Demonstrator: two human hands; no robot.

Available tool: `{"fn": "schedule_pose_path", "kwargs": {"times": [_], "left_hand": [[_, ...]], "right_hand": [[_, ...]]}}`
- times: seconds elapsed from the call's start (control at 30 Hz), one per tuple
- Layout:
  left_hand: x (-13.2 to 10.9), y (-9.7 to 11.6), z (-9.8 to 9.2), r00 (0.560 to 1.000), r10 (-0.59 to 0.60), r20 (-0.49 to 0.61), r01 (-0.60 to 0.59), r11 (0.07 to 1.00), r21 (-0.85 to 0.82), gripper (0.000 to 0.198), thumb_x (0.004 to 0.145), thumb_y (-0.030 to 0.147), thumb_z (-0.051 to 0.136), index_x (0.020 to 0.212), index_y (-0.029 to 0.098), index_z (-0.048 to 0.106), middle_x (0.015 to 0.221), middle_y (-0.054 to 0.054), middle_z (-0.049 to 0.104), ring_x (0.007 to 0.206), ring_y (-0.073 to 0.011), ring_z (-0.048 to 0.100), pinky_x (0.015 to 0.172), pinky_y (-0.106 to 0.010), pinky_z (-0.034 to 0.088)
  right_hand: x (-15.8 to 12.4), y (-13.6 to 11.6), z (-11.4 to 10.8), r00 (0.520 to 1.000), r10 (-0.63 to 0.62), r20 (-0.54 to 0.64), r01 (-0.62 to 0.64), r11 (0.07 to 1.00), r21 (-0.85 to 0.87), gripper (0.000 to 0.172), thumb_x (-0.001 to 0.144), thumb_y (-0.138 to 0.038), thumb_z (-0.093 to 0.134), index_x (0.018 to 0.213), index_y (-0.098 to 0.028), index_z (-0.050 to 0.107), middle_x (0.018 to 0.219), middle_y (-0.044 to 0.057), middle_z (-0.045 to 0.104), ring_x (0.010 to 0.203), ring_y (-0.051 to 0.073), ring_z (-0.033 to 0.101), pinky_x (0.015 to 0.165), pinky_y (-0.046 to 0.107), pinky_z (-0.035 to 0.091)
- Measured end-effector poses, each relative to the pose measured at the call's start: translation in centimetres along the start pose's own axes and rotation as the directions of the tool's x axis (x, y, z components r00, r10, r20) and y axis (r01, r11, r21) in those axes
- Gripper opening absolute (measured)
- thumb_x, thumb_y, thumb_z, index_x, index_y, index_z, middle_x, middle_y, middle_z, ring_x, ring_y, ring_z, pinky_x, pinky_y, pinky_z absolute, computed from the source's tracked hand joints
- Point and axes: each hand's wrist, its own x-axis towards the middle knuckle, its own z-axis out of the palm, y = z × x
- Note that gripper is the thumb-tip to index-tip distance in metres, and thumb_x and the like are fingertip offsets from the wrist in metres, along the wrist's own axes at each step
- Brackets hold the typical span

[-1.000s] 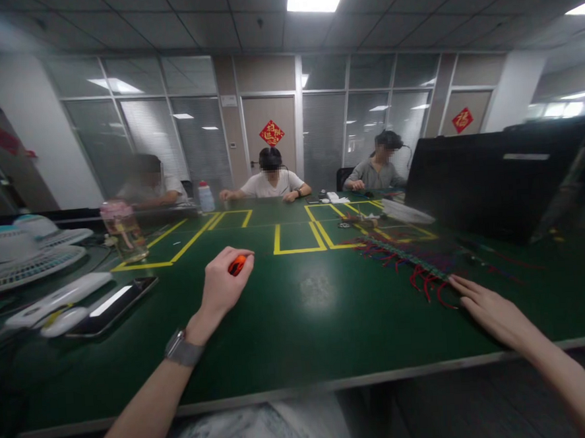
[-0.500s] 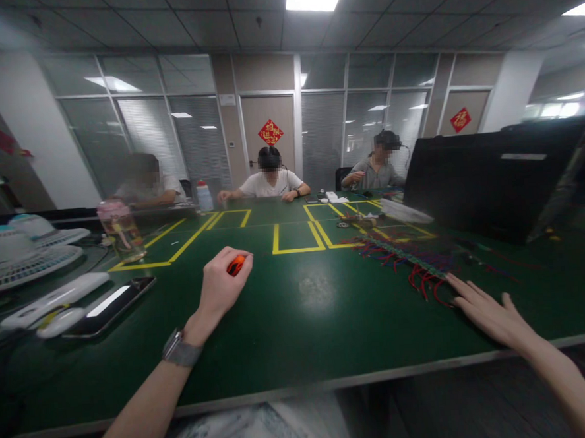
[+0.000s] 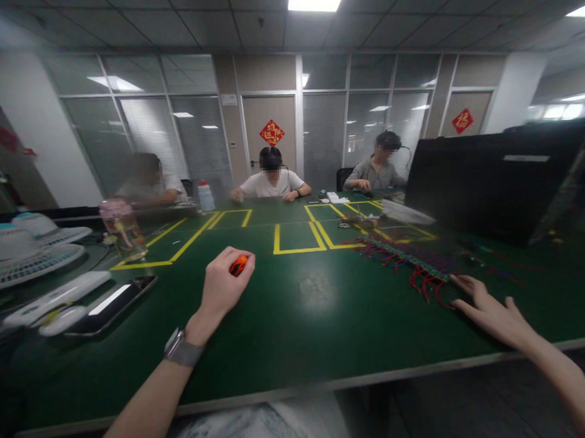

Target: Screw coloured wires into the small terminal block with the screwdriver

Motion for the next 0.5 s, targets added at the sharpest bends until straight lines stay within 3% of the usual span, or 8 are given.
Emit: {"fn": "schedule_pose_path", "kwargs": {"times": [0.1,0.17,0.27,0.33,0.43,0.5], "left_hand": [[0.0,0.1,0.0,1.000,0.002,0.000,-0.002,1.000,0.001,0.020,0.085,0.032,0.051,0.081,0.018,0.065,0.084,-0.003,0.062,0.074,-0.0147,0.059,0.070,-0.028,0.046],[0.0,0.1,-0.1,1.000,-0.004,0.002,0.004,1.000,-0.001,0.021,0.085,0.032,0.051,0.081,0.018,0.065,0.084,-0.003,0.063,0.073,-0.0148,0.059,0.070,-0.028,0.047],[-0.1,0.0,0.0,1.000,-0.008,0.007,0.008,1.000,-0.008,0.022,0.085,0.034,0.050,0.082,0.018,0.065,0.084,-0.003,0.063,0.073,-0.0150,0.059,0.069,-0.028,0.047],[-0.1,0.0,0.0,1.000,-0.012,0.011,0.012,1.000,-0.009,0.022,0.086,0.034,0.050,0.082,0.018,0.065,0.084,-0.003,0.063,0.073,-0.0150,0.059,0.068,-0.028,0.047],[-0.1,-0.1,0.0,1.000,-0.015,0.011,0.015,1.000,-0.004,0.022,0.086,0.034,0.050,0.082,0.018,0.065,0.084,-0.003,0.062,0.073,-0.0148,0.059,0.069,-0.028,0.047],[-0.1,-0.1,0.0,1.000,-0.013,0.007,0.013,1.000,0.000,0.022,0.086,0.033,0.050,0.082,0.018,0.065,0.084,-0.003,0.062,0.073,-0.0147,0.059,0.069,-0.028,0.047]], "right_hand": [[0.1,-0.2,-0.2,0.996,0.050,0.072,-0.059,0.989,0.135,0.074,0.075,-0.058,0.031,0.140,-0.026,0.019,0.143,0.018,0.039,0.127,0.040,0.041,0.098,0.070,0.026],[0.1,-0.4,-0.4,0.998,0.058,0.037,-0.064,0.980,0.187,0.076,0.073,-0.059,0.035,0.140,-0.027,0.018,0.144,0.018,0.039,0.128,0.041,0.039,0.098,0.071,0.025],[-0.5,-0.9,-1.3,0.989,0.110,-0.096,-0.071,0.938,0.340,0.078,0.073,-0.058,0.038,0.141,-0.027,0.019,0.147,0.016,0.035,0.130,0.037,0.038,0.099,0.059,0.035],[-1.1,-1.5,-2.5,0.953,0.242,-0.182,-0.137,0.880,0.454,0.073,0.074,-0.055,0.039,0.140,-0.024,0.029,0.142,0.018,0.042,0.123,0.034,0.048,0.094,0.047,0.044],[-1.7,-3.7,-5.0,0.858,0.458,-0.232,-0.327,0.836,0.440,0.052,0.074,-0.051,0.041,0.116,-0.026,0.060,0.110,0.020,0.066,0.103,0.039,0.060,0.081,0.049,0.049],[-1.4,-6.3,-6.6,0.844,0.436,-0.313,-0.266,0.846,0.461,0.043,0.074,-0.047,0.043,0.102,-0.026,0.067,0.098,0.017,0.070,0.095,0.036,0.063,0.079,0.045,0.049]]}}
